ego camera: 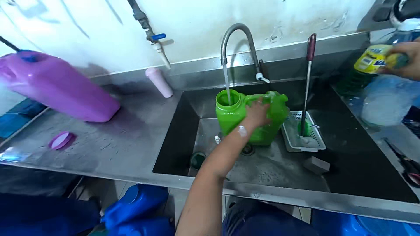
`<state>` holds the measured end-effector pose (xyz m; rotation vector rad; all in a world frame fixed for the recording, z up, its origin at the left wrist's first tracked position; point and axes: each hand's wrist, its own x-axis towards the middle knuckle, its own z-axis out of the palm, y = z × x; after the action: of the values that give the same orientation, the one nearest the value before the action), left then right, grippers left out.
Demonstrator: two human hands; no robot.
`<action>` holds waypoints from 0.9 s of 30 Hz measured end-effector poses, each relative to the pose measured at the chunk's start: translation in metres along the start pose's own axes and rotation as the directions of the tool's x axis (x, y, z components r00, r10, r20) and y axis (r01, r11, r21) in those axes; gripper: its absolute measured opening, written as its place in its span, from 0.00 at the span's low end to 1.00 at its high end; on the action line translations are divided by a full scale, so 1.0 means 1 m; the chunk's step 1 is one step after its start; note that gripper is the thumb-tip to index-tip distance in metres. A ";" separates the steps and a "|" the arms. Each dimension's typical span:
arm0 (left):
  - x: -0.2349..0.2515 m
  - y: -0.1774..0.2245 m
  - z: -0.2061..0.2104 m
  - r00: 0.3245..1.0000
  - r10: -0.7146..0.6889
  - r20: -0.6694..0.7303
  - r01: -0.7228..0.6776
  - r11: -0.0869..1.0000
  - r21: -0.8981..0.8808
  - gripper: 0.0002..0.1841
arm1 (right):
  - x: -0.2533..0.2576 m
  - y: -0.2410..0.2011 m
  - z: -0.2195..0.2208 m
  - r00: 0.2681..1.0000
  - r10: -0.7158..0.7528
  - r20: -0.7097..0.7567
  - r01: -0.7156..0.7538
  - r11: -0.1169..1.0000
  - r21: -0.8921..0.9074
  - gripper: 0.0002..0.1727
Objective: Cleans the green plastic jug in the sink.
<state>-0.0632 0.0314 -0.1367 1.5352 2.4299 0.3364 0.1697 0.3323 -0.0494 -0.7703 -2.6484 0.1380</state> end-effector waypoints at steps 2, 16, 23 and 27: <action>-0.001 0.040 0.008 0.997 0.068 0.027 -0.063 0.985 -0.159 0.42 | 0.003 -0.036 0.002 0.967 -0.250 -0.057 0.254 0.964 0.084 0.18; 0.039 0.100 -0.059 0.862 0.501 0.079 -0.420 0.617 0.666 0.31 | -0.124 -0.065 0.174 0.750 0.534 0.390 -0.188 -0.393 0.900 0.15; 0.049 0.126 -0.088 0.856 0.476 0.202 -0.437 0.459 0.773 0.20 | -0.129 -0.061 0.198 0.795 0.256 0.550 -0.222 -0.721 0.656 0.21; 0.049 0.125 -0.098 0.888 0.409 0.210 -0.400 0.463 0.791 0.16 | -0.138 -0.051 0.215 0.791 0.187 0.582 -0.199 -0.821 0.535 0.32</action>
<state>-0.0093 0.1222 -0.0081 2.4847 2.2661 -0.8947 0.1694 0.2183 -0.2832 -0.5790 -0.4005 2.4688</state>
